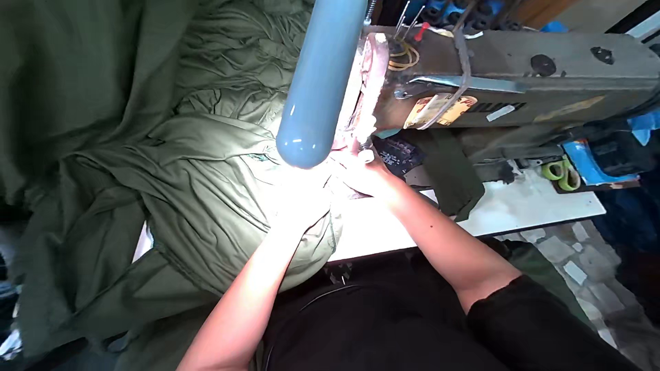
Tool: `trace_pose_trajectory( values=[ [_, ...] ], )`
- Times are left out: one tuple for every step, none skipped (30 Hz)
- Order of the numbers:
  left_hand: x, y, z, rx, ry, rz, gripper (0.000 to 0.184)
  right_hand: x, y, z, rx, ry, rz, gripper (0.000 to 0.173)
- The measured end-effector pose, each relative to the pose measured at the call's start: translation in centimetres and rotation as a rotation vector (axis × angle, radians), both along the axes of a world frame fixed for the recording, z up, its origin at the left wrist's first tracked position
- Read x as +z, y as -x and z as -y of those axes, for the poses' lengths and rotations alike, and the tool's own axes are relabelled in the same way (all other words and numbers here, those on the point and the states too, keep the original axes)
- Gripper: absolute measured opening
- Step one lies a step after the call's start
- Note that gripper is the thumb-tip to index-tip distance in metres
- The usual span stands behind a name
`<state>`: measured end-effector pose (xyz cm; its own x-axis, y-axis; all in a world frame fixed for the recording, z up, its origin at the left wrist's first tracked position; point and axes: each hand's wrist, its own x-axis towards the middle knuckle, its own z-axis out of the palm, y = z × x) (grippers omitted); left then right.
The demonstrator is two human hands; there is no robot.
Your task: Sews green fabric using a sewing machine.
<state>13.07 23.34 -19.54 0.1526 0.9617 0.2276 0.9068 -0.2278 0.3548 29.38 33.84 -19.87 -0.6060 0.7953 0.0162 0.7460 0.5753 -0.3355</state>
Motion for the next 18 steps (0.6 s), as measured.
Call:
trace_pose_trajectory(
  values=[
    [-0.2,0.0,0.0,0.0,-0.018,-0.011,0.046,-0.3,0.0,0.0,-0.003,-0.011,-0.008,0.047],
    [-0.4,0.0,0.0,-0.003,-0.032,-0.011,0.046,-0.3,-0.1,0.2,-0.001,-0.017,-0.028,0.046],
    [-0.6,0.0,0.1,-0.005,-0.033,-0.003,0.048,-0.1,-0.4,0.7,0.006,-0.036,-0.055,0.044],
    [-0.6,0.0,0.1,-0.006,-0.032,0.006,0.048,0.7,-0.8,1.9,0.026,-0.074,-0.089,0.041],
    [-0.6,0.0,0.0,-0.016,-0.058,0.015,0.047,1.6,-1.6,3.3,0.067,-0.111,-0.125,0.038],
    [-0.5,0.1,0.0,-0.027,-0.08,0.027,0.046,2.6,-2.8,4.7,0.109,-0.13,-0.175,0.037],
    [-0.5,0.1,-0.1,-0.034,-0.096,0.041,0.045,3.5,-4.5,6.2,0.139,-0.188,-0.27,0.036],
    [-0.4,0.1,-0.1,-0.037,-0.09,0.048,0.044,4.3,-6.6,7.4,0.122,-0.26,-0.375,0.032],
    [-0.4,0.1,-0.1,-0.035,-0.082,0.048,0.044,5.0,-9.3,8.2,0.057,-0.34,-0.453,0.03],
    [-0.5,0.0,-0.1,-0.032,-0.08,0.049,0.044,5.4,-12.4,8.3,-0.047,-0.439,-0.497,0.03],
    [-0.5,0.0,-0.2,-0.031,-0.075,0.048,0.043,5.4,-15.5,8.0,-0.182,-0.536,-0.503,0.031],
    [-0.6,0.1,-0.2,-0.032,-0.08,0.044,0.043,5.2,-18.4,7.2,-0.329,-0.61,-0.472,0.034],
    [-0.6,0.1,-0.3,-0.03,-0.076,0.039,0.043,4.7,-20.8,6.3,-0.462,-0.65,-0.414,0.038],
    [-0.5,0.0,-0.3,-0.025,-0.06,0.036,0.042,3.8,-22.6,5.6,-0.56,-0.644,-0.348,0.043],
    [-0.4,0.0,-0.2,-0.02,-0.042,0.029,0.043,2.5,-24.0,5.0,-0.605,-0.628,-0.28,0.047],
    [-0.2,0.0,-0.2,-0.016,-0.023,0.017,0.044,0.9,-24.9,4.6,-0.616,-0.63,-0.223,0.049],
    [-0.2,-0.1,-0.2,-0.013,-0.018,0.007,0.045,-0.6,-25.3,4.4,-0.616,-0.658,-0.198,0.05],
    [-0.1,-0.1,-0.2,-0.014,-0.014,0.001,0.045,-1.5,-25.4,4.4,-0.62,-0.673,-0.196,0.05]
  ],
)
